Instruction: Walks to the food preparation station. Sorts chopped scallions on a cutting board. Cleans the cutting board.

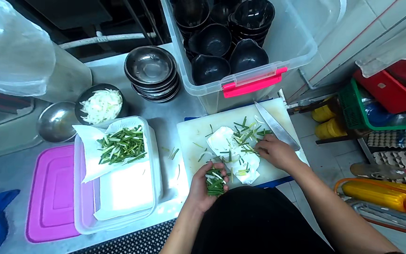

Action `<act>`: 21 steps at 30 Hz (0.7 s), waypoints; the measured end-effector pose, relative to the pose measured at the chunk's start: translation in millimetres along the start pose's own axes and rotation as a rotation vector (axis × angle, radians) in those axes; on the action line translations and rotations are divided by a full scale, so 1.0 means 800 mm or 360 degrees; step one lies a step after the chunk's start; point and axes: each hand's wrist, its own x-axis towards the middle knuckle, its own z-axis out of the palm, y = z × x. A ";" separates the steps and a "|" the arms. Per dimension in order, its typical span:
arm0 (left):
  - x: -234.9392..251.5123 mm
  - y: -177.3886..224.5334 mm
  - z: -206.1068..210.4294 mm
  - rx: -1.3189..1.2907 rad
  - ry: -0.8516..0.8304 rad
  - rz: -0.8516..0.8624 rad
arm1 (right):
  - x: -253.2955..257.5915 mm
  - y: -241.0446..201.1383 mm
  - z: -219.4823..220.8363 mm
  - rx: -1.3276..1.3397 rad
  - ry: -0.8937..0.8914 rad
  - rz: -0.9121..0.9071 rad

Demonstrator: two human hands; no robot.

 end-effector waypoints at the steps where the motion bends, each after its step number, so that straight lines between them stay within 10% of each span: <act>1: -0.001 0.000 0.000 -0.0005 0.0004 0.0006 | -0.001 0.001 -0.003 -0.0009 0.0014 0.0041; 21: 0.001 -0.001 -0.005 0.0021 0.0023 0.0014 | -0.036 -0.003 0.003 0.0483 0.0064 0.0269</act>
